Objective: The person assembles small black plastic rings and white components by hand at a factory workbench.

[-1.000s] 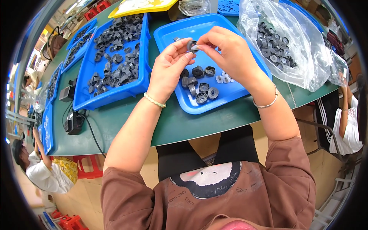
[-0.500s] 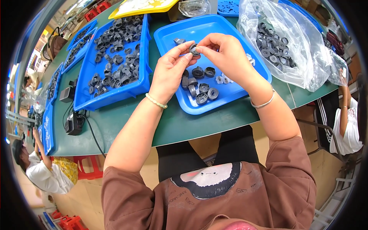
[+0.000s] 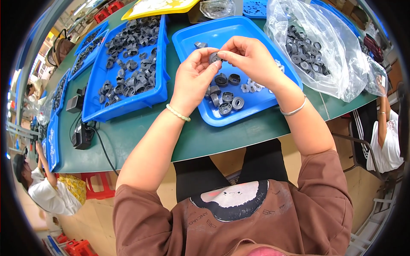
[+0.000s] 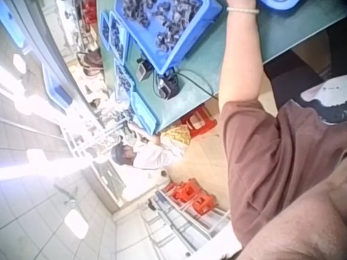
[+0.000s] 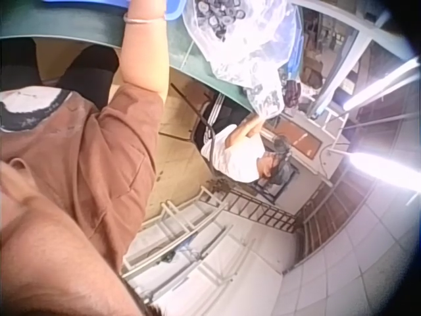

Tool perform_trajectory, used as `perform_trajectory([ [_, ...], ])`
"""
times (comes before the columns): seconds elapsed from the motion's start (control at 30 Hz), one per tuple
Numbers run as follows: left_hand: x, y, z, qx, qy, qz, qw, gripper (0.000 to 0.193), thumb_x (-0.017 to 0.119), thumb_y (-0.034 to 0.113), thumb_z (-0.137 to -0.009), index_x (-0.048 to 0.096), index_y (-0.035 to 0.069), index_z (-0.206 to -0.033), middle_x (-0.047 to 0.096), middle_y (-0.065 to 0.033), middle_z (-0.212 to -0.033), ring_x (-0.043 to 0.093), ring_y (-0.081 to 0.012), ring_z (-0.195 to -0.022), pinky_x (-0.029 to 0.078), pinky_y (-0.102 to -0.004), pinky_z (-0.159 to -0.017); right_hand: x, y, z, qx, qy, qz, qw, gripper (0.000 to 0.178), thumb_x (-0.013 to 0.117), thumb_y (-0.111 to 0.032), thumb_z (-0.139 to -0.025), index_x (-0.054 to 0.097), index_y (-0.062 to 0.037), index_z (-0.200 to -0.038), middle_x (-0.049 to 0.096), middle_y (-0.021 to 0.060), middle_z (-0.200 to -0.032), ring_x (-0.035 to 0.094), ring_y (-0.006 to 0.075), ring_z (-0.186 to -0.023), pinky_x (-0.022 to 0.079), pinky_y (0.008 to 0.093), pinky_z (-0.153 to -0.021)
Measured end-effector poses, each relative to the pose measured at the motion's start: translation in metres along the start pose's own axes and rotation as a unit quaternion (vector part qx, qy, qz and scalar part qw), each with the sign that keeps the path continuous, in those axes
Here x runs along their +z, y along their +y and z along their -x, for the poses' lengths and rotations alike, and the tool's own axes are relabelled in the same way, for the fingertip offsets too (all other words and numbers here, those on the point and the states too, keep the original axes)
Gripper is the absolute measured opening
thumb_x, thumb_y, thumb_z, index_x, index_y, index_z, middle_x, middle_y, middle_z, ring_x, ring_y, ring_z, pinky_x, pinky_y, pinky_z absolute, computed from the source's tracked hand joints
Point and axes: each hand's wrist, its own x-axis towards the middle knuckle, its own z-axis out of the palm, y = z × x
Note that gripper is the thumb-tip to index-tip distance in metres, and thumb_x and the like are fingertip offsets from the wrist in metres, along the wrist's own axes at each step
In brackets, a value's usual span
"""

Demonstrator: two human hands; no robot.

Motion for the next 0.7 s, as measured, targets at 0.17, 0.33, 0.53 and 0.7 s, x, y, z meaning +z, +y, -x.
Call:
perform_trajectory([
  [0.17,0.002,0.002,0.000,-0.024,-0.016,0.011,1.000,0.028,0.059,0.008,-0.094,0.054,-0.002,-0.119,0.062,-0.0079,-0.109,0.062,-0.0135,-0.094,0.051,-0.0261,-0.085,-0.005,-0.001,0.000,0.009,-0.035,0.015,0.999,0.018,0.064,-0.015,-0.088,0.065,0.0024,-0.088,0.063,0.0038,-0.075,0.055,0.0086,-0.071,0.047,0.0248,-0.065],
  [0.33,0.000,0.001,-0.001,-0.042,-0.003,-0.007,0.999,0.026,0.059,0.008,-0.094,0.054,-0.003,-0.117,0.063,-0.0077,-0.107,0.062,-0.0132,-0.095,0.050,-0.0261,-0.086,-0.003,0.000,0.002,-0.002,-0.048,0.013,0.999,0.015,0.065,-0.014,-0.087,0.065,0.0015,-0.089,0.063,0.0040,-0.076,0.057,0.0090,-0.072,0.049,0.0249,-0.067],
  [0.53,-0.002,0.006,0.000,-0.032,-0.011,0.010,0.999,0.025,0.060,0.009,-0.093,0.059,0.001,-0.116,0.065,-0.0045,-0.105,0.061,-0.0114,-0.094,0.049,-0.0255,-0.086,-0.005,-0.007,0.005,0.005,-0.047,0.005,0.999,0.013,0.066,-0.012,-0.087,0.064,0.0005,-0.091,0.063,0.0016,-0.079,0.057,0.0067,-0.072,0.049,0.0220,-0.066],
  [0.7,-0.003,0.001,-0.002,-0.014,-0.009,-0.002,1.000,0.023,0.059,0.011,-0.094,0.062,0.003,-0.116,0.065,-0.0030,-0.107,0.060,-0.0106,-0.095,0.049,-0.0251,-0.086,-0.005,-0.004,0.003,-0.012,-0.049,0.005,0.999,0.011,0.066,-0.010,-0.088,0.062,-0.0001,-0.090,0.062,-0.0010,-0.080,0.055,0.0035,-0.071,0.047,0.0195,-0.064],
])
